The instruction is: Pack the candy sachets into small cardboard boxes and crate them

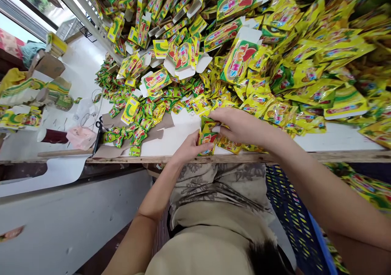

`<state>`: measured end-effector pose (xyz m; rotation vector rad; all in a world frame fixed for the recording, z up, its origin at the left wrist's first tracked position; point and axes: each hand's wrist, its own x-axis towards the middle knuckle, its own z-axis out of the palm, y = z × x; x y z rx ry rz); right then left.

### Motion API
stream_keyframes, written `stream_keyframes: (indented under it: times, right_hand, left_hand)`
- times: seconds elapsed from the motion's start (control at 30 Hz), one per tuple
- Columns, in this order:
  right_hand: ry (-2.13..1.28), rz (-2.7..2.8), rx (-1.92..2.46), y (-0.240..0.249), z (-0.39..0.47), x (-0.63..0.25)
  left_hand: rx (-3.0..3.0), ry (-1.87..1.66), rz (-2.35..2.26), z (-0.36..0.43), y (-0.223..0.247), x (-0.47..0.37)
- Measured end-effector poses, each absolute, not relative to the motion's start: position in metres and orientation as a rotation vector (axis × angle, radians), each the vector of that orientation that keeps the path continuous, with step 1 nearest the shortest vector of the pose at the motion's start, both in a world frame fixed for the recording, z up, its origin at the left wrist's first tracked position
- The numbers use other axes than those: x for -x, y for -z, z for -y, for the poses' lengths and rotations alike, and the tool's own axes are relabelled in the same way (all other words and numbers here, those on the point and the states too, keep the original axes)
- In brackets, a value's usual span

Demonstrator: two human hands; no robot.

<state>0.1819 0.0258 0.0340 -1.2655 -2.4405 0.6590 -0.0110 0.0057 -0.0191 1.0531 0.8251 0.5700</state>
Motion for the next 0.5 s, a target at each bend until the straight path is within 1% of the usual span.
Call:
stream_keyframes:
  times: [0.1,0.23,0.3,0.4,0.5]
  right_hand:
    - [-0.799,2.429,1.179,-0.039,-0.027,-0.187]
    - [-0.717,2.206,1.36,-0.028,-0.022,-0.181]
    - [-0.684,2.188,1.401,-0.024,-0.018,-0.177]
    - [-0.702,2.214,1.345,-0.024,-0.014,-0.176]
    - [-0.704,2.089,1.269,-0.027,-0.014,-0.176]
  left_hand:
    - [-1.071,-0.588,-0.838,-0.004,0.019,0.008]
    - [-1.048,-0.628,-0.859,-0.001,0.021,0.007]
    - [-1.038,-0.631,-0.86,0.0,0.022,0.008]
    - [-1.024,-0.632,-0.864,-0.001,0.022,0.01]
    - [-1.008,-0.641,-0.879,-0.001,0.021,0.009]
